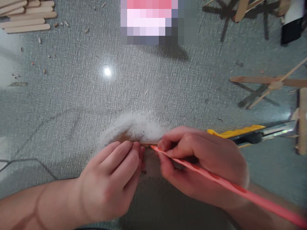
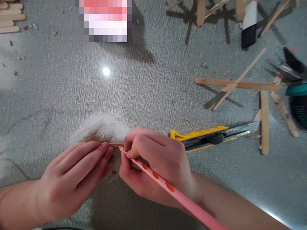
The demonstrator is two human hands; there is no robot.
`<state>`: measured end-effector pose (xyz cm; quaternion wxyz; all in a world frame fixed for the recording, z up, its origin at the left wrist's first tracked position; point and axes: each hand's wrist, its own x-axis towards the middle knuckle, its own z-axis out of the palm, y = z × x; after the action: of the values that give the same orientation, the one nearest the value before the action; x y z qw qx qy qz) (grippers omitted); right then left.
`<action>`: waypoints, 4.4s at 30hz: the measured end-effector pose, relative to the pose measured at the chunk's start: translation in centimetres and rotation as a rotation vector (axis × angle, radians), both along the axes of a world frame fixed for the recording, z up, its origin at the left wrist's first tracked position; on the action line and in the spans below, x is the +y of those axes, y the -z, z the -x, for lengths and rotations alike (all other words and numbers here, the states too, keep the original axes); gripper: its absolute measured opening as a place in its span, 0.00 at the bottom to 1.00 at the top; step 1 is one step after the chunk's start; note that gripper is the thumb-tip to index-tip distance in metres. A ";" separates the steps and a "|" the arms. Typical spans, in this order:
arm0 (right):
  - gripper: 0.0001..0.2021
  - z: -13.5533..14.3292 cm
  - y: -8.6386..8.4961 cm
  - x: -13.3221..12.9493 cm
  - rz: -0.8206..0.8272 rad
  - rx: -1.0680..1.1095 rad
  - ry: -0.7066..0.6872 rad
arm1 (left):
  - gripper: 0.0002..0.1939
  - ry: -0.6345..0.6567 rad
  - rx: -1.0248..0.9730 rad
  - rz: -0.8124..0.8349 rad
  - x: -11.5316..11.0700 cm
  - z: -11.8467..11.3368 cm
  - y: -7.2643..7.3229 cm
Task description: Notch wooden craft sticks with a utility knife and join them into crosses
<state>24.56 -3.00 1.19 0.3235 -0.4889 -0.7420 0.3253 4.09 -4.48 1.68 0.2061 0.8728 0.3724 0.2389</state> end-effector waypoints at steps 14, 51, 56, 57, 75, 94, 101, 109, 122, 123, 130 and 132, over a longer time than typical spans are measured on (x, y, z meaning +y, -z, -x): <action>0.12 0.1 0.0 0.0 -0.012 -0.019 -0.011 | 0.05 -0.016 -0.006 0.016 -0.1 0.0 0.0; 0.09 -0.3 -0.2 0.1 0.103 0.171 0.018 | 0.04 0.056 0.076 -0.111 0.1 0.7 0.2; 0.09 -0.3 -0.1 0.0 0.097 0.161 0.031 | 0.05 0.040 0.050 -0.077 0.1 0.5 0.2; 0.09 -0.2 -0.1 0.0 0.090 0.158 0.033 | 0.05 0.032 0.046 -0.067 0.1 0.4 0.2; 0.12 -0.4 -0.1 0.1 -0.005 0.025 0.000 | 0.06 0.019 0.041 -0.048 0.0 0.4 0.1; 0.13 -0.5 -0.2 0.0 0.030 0.019 0.017 | 0.08 0.050 0.100 -0.087 -0.2 0.9 0.4; 0.12 -0.5 -0.2 0.2 0.031 0.019 0.008 | 0.08 0.039 0.098 -0.106 -0.4 0.8 0.3; 0.12 -0.5 -0.1 0.0 0.033 0.025 0.017 | 0.08 0.035 0.101 -0.104 -0.2 0.9 0.4; 0.13 -0.4 -0.2 0.1 0.033 0.042 0.018 | 0.07 0.035 0.097 -0.095 -0.2 0.7 0.3; 0.13 -0.4 -0.2 0.1 0.033 0.037 0.019 | 0.07 0.034 0.098 -0.093 -0.2 0.8 0.3; 0.12 -0.5 0.1 -0.1 0.026 0.013 0.020 | 0.07 0.045 0.107 -0.099 -0.1 0.8 0.4; 0.12 -0.5 0.1 -0.1 0.027 0.013 0.008 | 0.07 0.047 0.109 -0.099 -0.1 0.8 0.4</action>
<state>25.03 -3.08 1.07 0.3228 -0.4940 -0.7335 0.3372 3.30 -4.57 1.31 0.1478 0.9020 0.3503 0.2044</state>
